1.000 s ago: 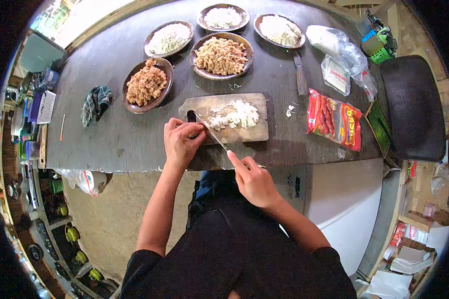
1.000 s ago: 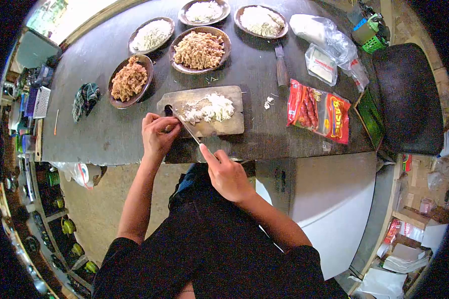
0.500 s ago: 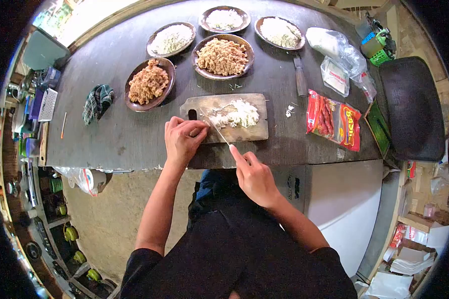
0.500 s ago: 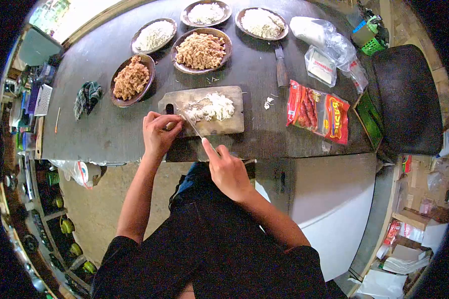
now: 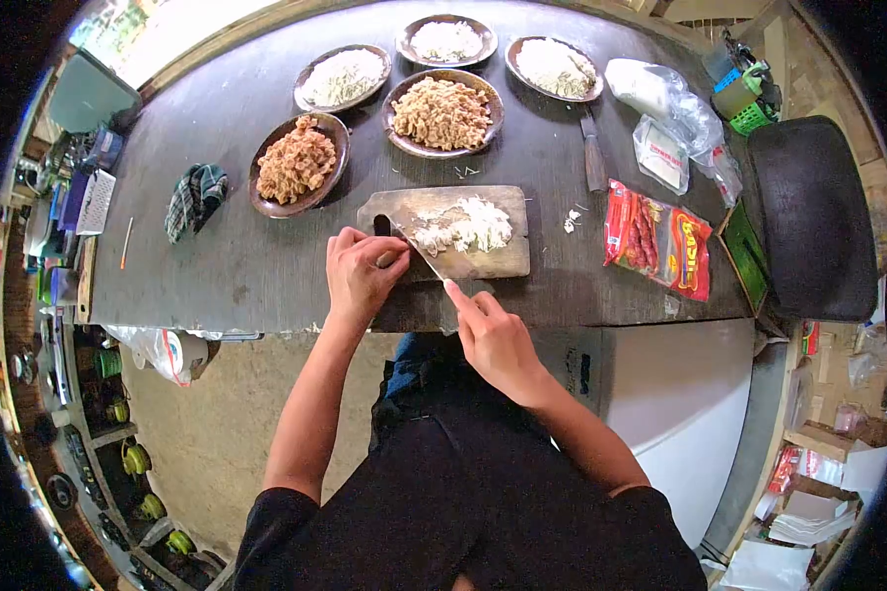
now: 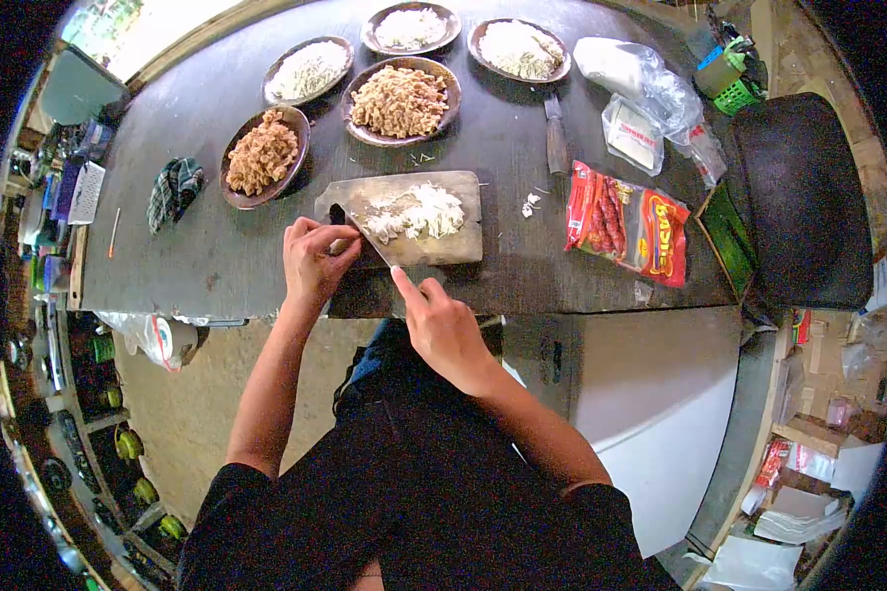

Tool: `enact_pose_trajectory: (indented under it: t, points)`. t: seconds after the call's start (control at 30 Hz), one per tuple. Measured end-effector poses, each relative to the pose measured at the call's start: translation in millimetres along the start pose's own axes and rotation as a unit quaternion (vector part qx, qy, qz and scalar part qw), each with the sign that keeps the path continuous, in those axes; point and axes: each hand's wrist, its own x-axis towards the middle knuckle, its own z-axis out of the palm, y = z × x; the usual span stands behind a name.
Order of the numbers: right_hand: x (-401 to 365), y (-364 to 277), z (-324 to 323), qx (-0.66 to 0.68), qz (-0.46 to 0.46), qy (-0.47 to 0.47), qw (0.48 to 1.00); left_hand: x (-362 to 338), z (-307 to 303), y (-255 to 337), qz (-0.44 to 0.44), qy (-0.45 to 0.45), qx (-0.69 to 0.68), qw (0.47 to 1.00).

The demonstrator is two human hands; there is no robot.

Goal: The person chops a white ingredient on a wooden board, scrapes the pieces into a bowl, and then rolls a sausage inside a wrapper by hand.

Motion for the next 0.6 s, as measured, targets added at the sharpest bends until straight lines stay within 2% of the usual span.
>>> enact_pose_trajectory:
  t: [0.27,0.47,0.6]
  points:
    - [-14,-1,-8,0.012,-0.003,0.014,1.000,0,0,-1,0.007,0.003,-0.015,1.000]
    - [-8,-4,-4,0.014,-0.001,-0.012,1.000,-1,2,-6,0.000,-0.006,-0.014,1.000]
    - [-2,-5,2,-0.020,-0.007,0.010,1.000,0,3,-5,0.012,0.001,-0.013,1.000]
